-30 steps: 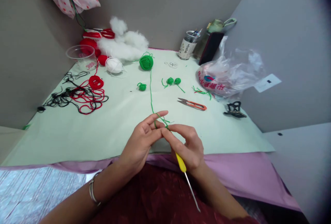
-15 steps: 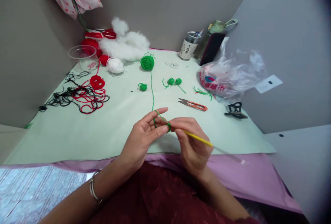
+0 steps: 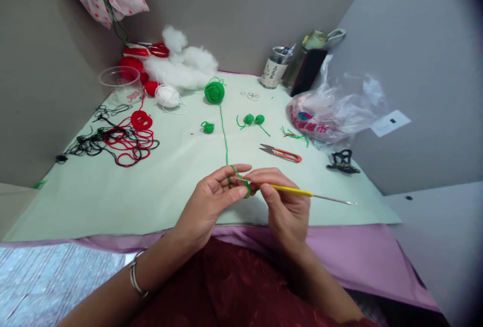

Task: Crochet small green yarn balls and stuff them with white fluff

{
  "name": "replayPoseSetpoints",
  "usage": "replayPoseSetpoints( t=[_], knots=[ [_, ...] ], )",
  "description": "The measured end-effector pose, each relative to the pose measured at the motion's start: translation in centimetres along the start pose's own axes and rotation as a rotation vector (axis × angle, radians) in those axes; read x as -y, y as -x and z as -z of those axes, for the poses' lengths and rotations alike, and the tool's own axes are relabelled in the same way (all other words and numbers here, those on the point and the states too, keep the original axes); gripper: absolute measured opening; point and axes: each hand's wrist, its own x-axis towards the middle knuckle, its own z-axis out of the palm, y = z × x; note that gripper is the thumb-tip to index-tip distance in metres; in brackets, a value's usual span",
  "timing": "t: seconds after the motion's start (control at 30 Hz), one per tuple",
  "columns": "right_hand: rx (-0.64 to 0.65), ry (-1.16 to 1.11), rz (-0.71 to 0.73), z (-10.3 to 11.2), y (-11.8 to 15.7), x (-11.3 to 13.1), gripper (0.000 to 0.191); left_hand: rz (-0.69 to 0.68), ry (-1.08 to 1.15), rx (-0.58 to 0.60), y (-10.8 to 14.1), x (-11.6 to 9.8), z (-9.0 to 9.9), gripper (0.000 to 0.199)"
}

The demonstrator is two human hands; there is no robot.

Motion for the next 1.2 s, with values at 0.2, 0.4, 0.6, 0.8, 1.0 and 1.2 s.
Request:
replayPoseSetpoints(
  t=[0.2, 0.4, 0.6, 0.8, 1.0, 1.2],
  knots=[
    [-0.016, -0.156, -0.122, 0.3, 0.2, -0.7, 0.016, -0.017, -0.06, -0.008, 0.3, 0.1, 0.3, 0.039],
    [0.028, -0.262, -0.184, 0.8, -0.2, -0.3, 0.021, -0.033, -0.085, 0.003, 0.3, 0.0, 0.3, 0.032],
    [0.105, 0.039, 0.037, 1.6, 0.4, 0.7, 0.019, -0.06, -0.146, -0.006, 0.4, 0.2, 0.5, 0.029],
    [0.199, 0.461, 0.406, 1.7, 0.8, 1.1, 0.024, -0.113, -0.18, -0.06, 0.3, 0.5, 0.5, 0.031],
    [0.165, 0.715, 0.523, 1.1, 1.4, 0.0, 0.031, -0.076, -0.085, -0.035, 0.3, 0.5, 0.2, 0.039],
    [0.073, 0.389, 0.329, 1.1, 1.2, -0.1, 0.031, 0.137, 0.164, -0.002, -0.1, -0.1, 0.5, 0.037]
  ],
)
